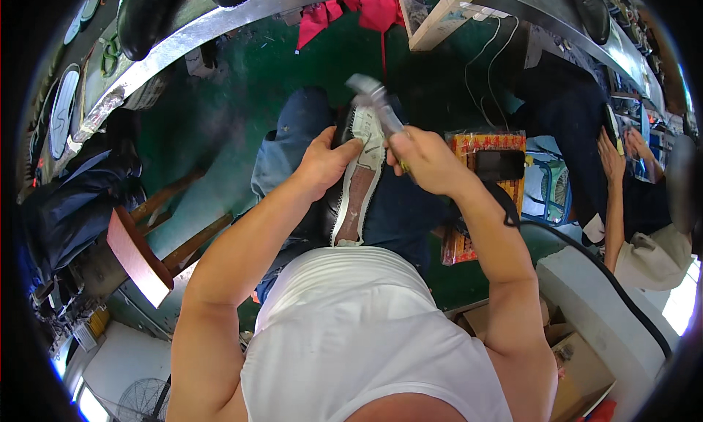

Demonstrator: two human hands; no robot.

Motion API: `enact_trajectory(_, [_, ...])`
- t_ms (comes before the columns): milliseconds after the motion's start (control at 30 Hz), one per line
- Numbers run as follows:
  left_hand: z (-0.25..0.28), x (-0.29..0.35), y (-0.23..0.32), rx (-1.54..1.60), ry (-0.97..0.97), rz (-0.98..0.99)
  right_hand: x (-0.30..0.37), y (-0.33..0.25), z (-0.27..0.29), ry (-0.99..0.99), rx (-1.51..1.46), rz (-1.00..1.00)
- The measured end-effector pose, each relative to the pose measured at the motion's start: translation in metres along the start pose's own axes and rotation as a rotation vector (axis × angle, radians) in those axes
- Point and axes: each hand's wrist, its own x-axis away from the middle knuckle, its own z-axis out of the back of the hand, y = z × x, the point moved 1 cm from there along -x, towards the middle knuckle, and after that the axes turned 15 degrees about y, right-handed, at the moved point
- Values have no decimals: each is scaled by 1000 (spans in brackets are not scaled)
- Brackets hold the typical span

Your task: Manually lasting shoes by pulling the upper over the last and securing it with pliers and other tools on an assembly line.

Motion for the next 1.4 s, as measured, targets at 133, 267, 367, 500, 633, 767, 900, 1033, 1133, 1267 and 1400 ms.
enact_trajectory(133, [2,2,-1,-97,59,-4,-13,-14,4,-44,422,94])
enact_trajectory(267, [2,1,-2,-78,-16,9,-5,2,-6,-57,686,276])
enact_trajectory(367, [4,0,10,-211,87,-1,-6,7,-3,-26,416,0])
enact_trajectory(500, [8,-4,8,-128,-100,91,1,13,-6,-113,208,-237])
enact_trajectory(633, [14,-16,3,3,-117,118,30,21,12,-86,60,-225])
enact_trajectory(767, [14,-11,9,20,-174,193,62,7,3,-319,510,92])
enact_trajectory(900, [11,-12,5,43,-185,181,68,18,-23,-89,734,407])
enact_trajectory(1033, [13,-10,1,41,-151,188,59,-25,-28,-182,986,210])
enact_trajectory(1133, [11,-16,-8,96,-168,149,58,22,-28,-3,773,315])
enact_trajectory(1267, [6,-7,0,98,-68,127,61,58,-42,122,428,171])
enact_trajectory(1400, [7,-15,-26,73,-59,22,80,65,-44,222,402,245])
